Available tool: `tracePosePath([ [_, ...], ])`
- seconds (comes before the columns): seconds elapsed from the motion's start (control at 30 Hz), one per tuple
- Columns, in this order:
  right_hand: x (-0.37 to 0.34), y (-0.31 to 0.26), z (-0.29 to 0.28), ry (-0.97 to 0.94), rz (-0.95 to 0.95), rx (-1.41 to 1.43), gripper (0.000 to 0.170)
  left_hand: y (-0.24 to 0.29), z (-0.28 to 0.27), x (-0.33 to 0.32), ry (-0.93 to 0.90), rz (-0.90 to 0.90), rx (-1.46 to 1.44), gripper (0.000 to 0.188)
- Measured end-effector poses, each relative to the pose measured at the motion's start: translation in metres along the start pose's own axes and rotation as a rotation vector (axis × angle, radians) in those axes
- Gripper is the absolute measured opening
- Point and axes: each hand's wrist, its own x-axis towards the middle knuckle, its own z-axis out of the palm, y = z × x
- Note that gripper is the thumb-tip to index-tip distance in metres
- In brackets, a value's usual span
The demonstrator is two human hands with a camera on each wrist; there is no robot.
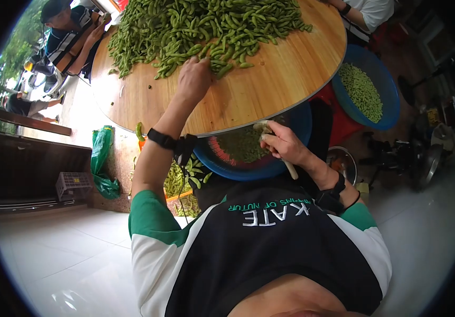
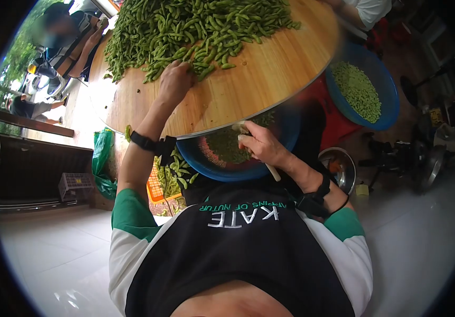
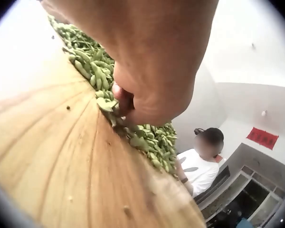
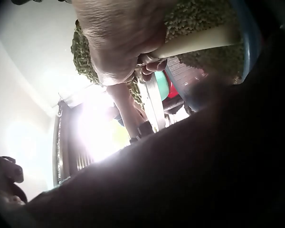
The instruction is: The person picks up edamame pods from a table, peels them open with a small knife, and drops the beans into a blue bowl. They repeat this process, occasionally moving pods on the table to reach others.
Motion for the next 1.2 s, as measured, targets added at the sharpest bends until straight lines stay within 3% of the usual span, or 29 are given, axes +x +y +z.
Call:
tracePosePath([
  [0.1, 0.002, 0.001, 0.004, 0.009, -0.032, 0.186, 0.034, -0.004, -0.013, -0.02, 0.005, -0.237, -0.457, 0.018],
  [0.13, 0.004, -0.002, 0.006, 0.014, -0.034, 0.195, 0.034, 0.005, -0.024, -0.026, -0.003, -0.231, -0.454, 0.018],
  [0.2, 0.008, -0.012, 0.011, 0.016, -0.085, 0.353, 0.037, 0.029, -0.047, -0.039, -0.219, -0.693, -1.382, 0.015],
  [0.27, 0.012, -0.02, 0.015, 0.002, -0.089, 0.438, 0.038, 0.049, -0.054, -0.056, -0.384, -0.731, -1.595, 0.014],
  [0.37, 0.017, -0.023, 0.019, -0.115, -0.144, 0.686, 0.041, 0.078, -0.056, -0.075, -0.408, -0.713, -1.561, 0.013],
  [0.43, 0.016, -0.024, 0.018, -0.136, -0.141, 0.69, 0.042, 0.087, -0.051, -0.081, -0.417, -0.701, -1.542, 0.013],
  [0.5, 0.014, -0.022, 0.02, -0.16, -0.132, 0.697, 0.044, 0.092, -0.044, -0.089, -0.315, -0.699, -1.58, 0.011],
  [0.57, 0.014, -0.021, 0.019, -0.173, -0.137, 0.706, 0.034, 0.093, -0.043, -0.093, -0.309, -0.687, -1.589, 0.01],
  [0.83, 0.015, -0.018, 0.022, -0.206, -0.116, 0.768, 0.031, 0.096, -0.041, -0.102, -0.262, -0.629, -1.593, 0.008],
  [1.03, 0.013, -0.019, 0.025, -0.153, -0.1, 0.706, 0.025, 0.098, -0.036, -0.109, -0.148, -0.474, -1.485, 0.005],
  [1.1, 0.013, -0.021, 0.025, -0.113, -0.092, 0.688, 0.024, 0.095, -0.031, -0.11, -0.094, -0.345, -1.412, 0.005],
  [1.13, 0.013, -0.02, 0.025, -0.133, -0.069, 0.762, 0.024, 0.095, -0.031, -0.109, -0.093, -0.345, -1.412, 0.005],
  [1.2, 0.013, -0.02, 0.023, -0.151, -0.046, 0.836, 0.024, 0.095, -0.034, -0.106, -0.21, -0.529, -1.655, 0.007],
])
